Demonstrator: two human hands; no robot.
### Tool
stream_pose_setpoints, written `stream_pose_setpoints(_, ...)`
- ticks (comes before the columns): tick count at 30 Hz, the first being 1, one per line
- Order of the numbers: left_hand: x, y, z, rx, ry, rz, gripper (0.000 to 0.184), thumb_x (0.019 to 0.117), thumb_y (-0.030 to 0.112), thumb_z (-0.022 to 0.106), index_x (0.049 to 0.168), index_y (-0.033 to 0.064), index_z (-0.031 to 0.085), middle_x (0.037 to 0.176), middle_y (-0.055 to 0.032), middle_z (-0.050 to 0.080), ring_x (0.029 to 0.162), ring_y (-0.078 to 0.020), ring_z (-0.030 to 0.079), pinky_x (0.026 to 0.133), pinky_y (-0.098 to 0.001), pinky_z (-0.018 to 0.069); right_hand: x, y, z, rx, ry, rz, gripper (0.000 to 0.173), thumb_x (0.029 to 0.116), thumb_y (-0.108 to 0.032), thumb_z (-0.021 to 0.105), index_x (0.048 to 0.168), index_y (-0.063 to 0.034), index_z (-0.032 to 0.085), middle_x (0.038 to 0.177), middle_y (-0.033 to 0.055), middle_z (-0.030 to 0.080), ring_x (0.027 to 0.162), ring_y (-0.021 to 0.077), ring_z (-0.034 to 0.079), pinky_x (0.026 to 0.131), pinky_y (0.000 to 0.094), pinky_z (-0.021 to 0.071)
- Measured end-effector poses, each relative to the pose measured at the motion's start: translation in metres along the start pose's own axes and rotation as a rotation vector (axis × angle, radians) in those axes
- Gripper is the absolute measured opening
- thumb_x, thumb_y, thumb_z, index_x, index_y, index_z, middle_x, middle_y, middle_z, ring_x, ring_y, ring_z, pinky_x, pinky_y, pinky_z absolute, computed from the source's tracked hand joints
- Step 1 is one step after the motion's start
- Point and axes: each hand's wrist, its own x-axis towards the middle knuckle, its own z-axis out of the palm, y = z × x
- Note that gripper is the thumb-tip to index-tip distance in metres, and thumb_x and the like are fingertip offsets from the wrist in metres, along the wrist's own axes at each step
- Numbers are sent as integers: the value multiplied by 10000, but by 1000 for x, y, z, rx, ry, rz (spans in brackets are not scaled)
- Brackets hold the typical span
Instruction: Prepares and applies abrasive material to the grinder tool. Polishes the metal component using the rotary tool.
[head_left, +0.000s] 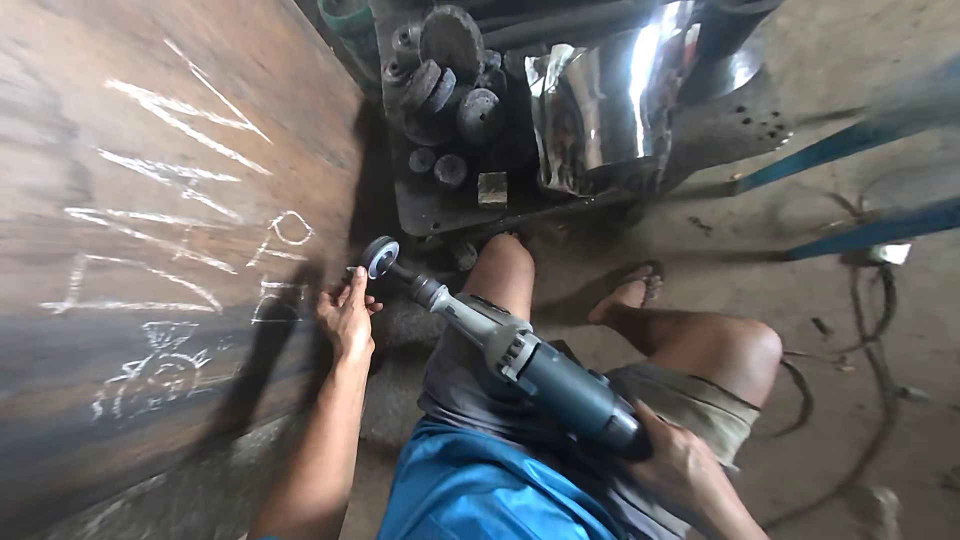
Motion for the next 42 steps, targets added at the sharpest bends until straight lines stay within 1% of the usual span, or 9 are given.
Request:
stream_pose_setpoints(7, 0, -1, -2, -15, 0, -33, 375, 924, 322, 794, 1100, 54, 600, 872, -62, 684, 620, -152, 656, 572, -324, 599, 1, 0, 0, -10, -11, 6, 659, 681, -408, 862, 1246, -125, 676, 885, 189, 739, 842, 431, 726, 717, 665, 543)
stream_pose_setpoints(16, -4, -3, -2, -29, -11, -24, 331, 938, 320, 777, 1068, 63, 615, 876, -59, 697, 621, -156, 661, 570, -317, 596, 1, 0, 1, -8, 6, -1, 643, 665, -407, 867, 1221, -139, 687, 875, 177, 740, 831, 423, 726, 712, 663, 542)
stream_pose_setpoints(20, -5, -3, -4, -120, -31, -32, 301, 967, 297, 744, 1107, 72, 601, 897, -47, 708, 631, -132, 658, 575, -291, 583, 0, -1, 0, -7, -17, 17, 664, 672, -424, 873, 1240, -139, 679, 897, 186, 741, 856, 432, 725, 730, 665, 541)
stream_pose_setpoints(22, -5, -1, -6, -150, -56, -68, 258, 1002, 312, 691, 1106, 88, 614, 904, -34, 697, 644, -118, 647, 598, -277, 575, 1, 0, 0, -2, -27, 15, 668, 685, -413, 865, 1260, -136, 670, 915, 188, 742, 872, 432, 725, 741, 671, 542)
stream_pose_setpoints(25, -4, 0, -10, -160, -76, -118, 260, 1024, 354, 648, 1050, 95, 635, 880, -30, 702, 648, -115, 652, 605, -273, 577, 2, 0, -1, 2, -34, 20, 662, 685, -419, 864, 1252, -136, 670, 910, 185, 742, 871, 432, 724, 748, 674, 541)
stream_pose_setpoints(27, -5, 0, -12, -127, -78, -113, 282, 1013, 362, 665, 1035, 82, 648, 852, -42, 708, 640, -128, 661, 602, -286, 583, 2, 1, -1, 2, -36, 13, 659, 684, -428, 866, 1243, -137, 672, 901, 184, 740, 862, 432, 723, 740, 672, 542)
stream_pose_setpoints(34, -1, 3, -10, -157, -72, -171, 281, 978, 332, 718, 1078, 92, 612, 881, -34, 692, 665, -130, 665, 620, -283, 587, 3, 0, -1, -8, -41, 27, 666, 688, -438, 867, 1256, -150, 673, 900, 189, 740, 869, 437, 723, 742, 667, 542)
stream_pose_setpoints(37, -1, 4, -9, -175, -75, -195, 260, 981, 321, 713, 1078, 98, 619, 886, -36, 695, 679, -123, 664, 625, -281, 583, 1, -2, 0, -28, -27, 41, 677, 692, -410, 866, 1283, -145, 670, 891, 206, 739, 860, 451, 723, 731, 672, 541)
stream_pose_setpoints(42, 0, 6, -10, -200, -96, -223, 222, 989, 272, 692, 1106, 90, 641, 919, -49, 702, 686, -131, 667, 621, -274, 577, -1, -4, 2, -36, 12, 32, 617, 694, -377, 868, 1224, -122, 681, 857, 196, 734, 825, 445, 722, 700, 667, 539)
